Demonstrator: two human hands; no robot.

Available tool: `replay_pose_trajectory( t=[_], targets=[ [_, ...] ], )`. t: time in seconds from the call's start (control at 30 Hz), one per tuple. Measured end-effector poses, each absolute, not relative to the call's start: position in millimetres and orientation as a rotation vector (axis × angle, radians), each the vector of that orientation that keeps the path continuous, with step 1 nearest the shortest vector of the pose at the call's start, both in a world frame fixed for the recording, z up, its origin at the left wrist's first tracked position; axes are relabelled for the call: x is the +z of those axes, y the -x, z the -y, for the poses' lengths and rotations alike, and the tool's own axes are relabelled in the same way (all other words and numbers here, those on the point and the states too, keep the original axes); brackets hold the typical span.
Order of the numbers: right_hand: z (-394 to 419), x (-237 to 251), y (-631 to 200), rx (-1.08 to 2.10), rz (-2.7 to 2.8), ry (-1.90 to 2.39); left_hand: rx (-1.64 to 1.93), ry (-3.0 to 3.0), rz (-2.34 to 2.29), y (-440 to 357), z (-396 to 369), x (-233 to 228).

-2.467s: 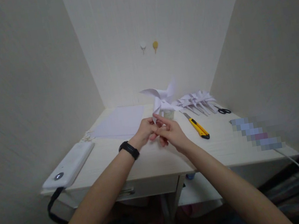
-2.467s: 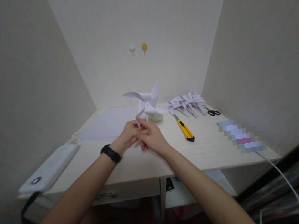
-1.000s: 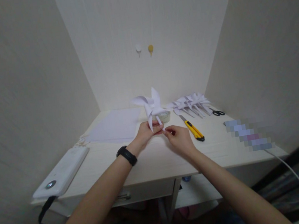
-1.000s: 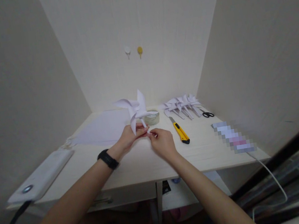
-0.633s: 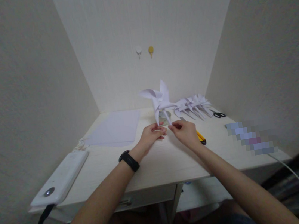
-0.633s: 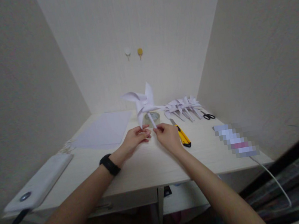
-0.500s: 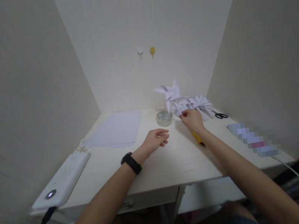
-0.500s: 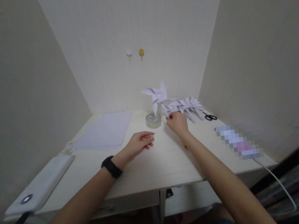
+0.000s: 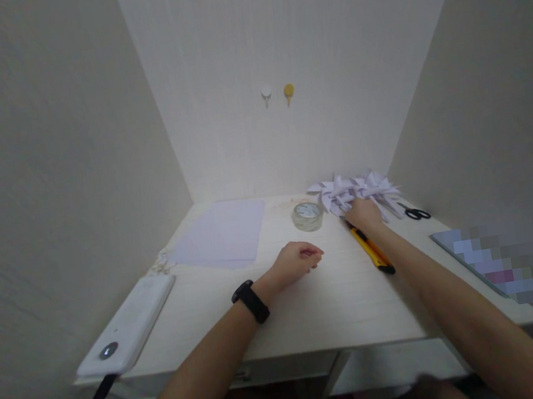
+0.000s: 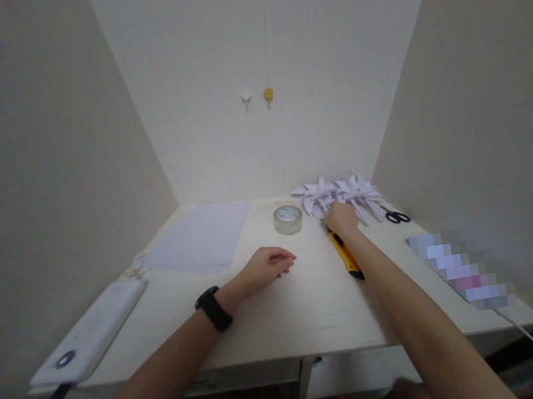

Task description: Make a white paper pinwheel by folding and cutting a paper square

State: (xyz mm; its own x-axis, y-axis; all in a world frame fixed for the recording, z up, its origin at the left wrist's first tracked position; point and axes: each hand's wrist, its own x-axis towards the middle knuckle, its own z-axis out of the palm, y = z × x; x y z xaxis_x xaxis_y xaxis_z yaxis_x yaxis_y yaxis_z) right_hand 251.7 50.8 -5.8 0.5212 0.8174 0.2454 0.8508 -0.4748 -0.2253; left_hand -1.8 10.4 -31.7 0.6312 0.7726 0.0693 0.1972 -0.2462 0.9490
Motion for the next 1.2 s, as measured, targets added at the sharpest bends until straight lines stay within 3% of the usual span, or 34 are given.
replay_pose_trajectory(
  t=[0.57,0.73,0.93,1.2],
  targets=[
    [1.4,3.9,-215.8,-0.478,1.510,2.265,0.645,-2.092,-0.856,6.4,-8.7,-26.3],
    [18.6,-18.9,-192.8,-0.541,1.690,1.893,0.742,-2.630,-1.296,31.3,-6.6,-6.4],
    [17.7,-33.9,-189.0,-0.538,1.821,1.671,0.276,-2.716,-2.010,71.9,-1.1,11.9],
    [17.4,-27.8,-197.6,-0.491,1.818,1.692,0.034,-2.714,-1.963,86.7,-3.6,16.5]
  ],
)
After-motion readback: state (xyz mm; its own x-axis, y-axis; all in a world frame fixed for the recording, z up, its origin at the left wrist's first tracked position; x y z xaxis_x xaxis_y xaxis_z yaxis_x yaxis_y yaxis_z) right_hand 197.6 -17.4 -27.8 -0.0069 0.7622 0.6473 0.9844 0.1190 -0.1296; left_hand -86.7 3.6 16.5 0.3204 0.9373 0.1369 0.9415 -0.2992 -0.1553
